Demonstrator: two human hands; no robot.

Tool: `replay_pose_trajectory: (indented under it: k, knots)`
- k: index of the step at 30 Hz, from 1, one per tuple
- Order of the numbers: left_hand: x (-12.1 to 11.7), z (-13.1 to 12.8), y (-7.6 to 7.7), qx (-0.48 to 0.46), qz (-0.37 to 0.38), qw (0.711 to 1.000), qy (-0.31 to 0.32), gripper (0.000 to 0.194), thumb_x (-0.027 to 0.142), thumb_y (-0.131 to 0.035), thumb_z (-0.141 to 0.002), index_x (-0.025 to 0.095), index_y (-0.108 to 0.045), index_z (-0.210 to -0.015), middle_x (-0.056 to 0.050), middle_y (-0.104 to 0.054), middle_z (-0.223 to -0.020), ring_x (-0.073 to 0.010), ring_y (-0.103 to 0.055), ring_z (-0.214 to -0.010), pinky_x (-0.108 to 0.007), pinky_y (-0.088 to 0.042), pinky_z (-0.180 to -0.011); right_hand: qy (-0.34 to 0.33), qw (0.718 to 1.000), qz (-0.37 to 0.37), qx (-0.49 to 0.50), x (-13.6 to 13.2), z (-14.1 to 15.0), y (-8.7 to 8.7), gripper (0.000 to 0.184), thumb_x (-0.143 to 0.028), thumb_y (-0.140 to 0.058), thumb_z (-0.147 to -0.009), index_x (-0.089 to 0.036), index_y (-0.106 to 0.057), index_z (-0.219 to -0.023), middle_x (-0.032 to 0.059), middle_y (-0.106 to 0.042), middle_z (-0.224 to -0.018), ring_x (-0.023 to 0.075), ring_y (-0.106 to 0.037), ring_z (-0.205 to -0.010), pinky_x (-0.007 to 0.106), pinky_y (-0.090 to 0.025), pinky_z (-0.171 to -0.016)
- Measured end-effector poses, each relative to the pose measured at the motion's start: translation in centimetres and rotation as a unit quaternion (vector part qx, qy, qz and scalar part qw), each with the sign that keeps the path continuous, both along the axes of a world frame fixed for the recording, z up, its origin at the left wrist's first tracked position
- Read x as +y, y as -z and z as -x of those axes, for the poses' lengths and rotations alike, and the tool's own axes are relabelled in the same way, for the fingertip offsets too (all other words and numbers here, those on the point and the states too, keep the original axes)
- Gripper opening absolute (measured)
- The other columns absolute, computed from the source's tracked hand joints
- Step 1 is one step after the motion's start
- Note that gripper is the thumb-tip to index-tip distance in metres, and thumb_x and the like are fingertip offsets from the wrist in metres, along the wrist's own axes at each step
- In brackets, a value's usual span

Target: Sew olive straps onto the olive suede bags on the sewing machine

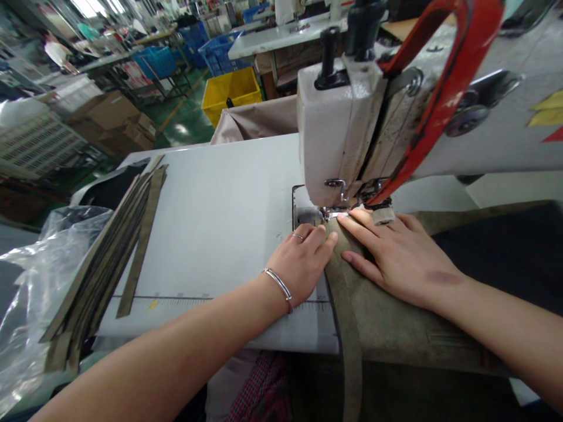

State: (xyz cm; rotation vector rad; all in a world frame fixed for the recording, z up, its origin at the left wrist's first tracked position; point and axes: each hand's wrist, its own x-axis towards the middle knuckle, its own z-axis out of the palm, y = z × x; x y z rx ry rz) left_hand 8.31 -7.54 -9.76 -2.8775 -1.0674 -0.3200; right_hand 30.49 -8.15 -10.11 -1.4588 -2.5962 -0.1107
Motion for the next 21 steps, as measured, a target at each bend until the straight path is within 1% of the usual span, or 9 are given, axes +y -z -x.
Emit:
replay_pose_trajectory:
  k: [10,14,19,21]
  knots:
    - [0.16,-0.01,-0.03,-0.002,0.024,1.000,0.000,0.039,0.017,-0.040,-0.095,0.010,-0.048,-0.132,-0.014,-0.053,-0.124,-0.0262,-0.047,-0.111,-0.043,-0.051,-0.093,0.008,1.000,0.009,-0.009,0.01,0.11,-0.14,0.058,-0.053,-0.035,-0.096,-0.021,-0.040,-0.145,0.0109,-0.052,-0.138,0.0330,-0.041,-0.128,0.050,-0.032,-0.099]
    - [0.26,-0.01,-0.03,-0.006,0.026,1.000,-0.012,0.038,0.017,-0.041,-0.094,0.013,-0.049,-0.132,-0.013,-0.054,-0.124,-0.0258,-0.048,-0.112,-0.043,-0.051,-0.093,0.013,1.000,0.007,-0.011,0.04,-0.03,-0.21,0.059,-0.055,-0.033,-0.096,-0.022,-0.039,-0.145,0.0112,-0.048,-0.142,0.0328,-0.041,-0.129,0.050,-0.033,-0.100]
    - [0.68,-0.16,0.50,-0.009,0.024,1.000,-0.017,0.042,0.016,-0.047,-0.091,0.015,-0.049,-0.133,-0.012,-0.055,-0.124,-0.0256,-0.049,-0.112,-0.042,-0.049,-0.096,0.014,1.000,0.000,-0.010,0.74,0.00,0.54,0.058,-0.055,-0.033,-0.096,-0.025,-0.038,-0.145,0.0096,-0.046,-0.144,0.0327,-0.042,-0.128,0.050,-0.036,-0.099]
    - [0.92,-0.30,0.56,-0.009,0.028,0.999,-0.020,0.043,0.016,-0.048,-0.091,0.016,-0.049,-0.134,-0.011,-0.055,-0.125,-0.0253,-0.049,-0.113,-0.043,-0.048,-0.098,0.009,1.000,-0.003,-0.008,0.97,0.14,0.56,0.059,-0.055,-0.035,-0.095,-0.025,-0.039,-0.145,0.0096,-0.045,-0.145,0.0327,-0.041,-0.129,0.050,-0.036,-0.101]
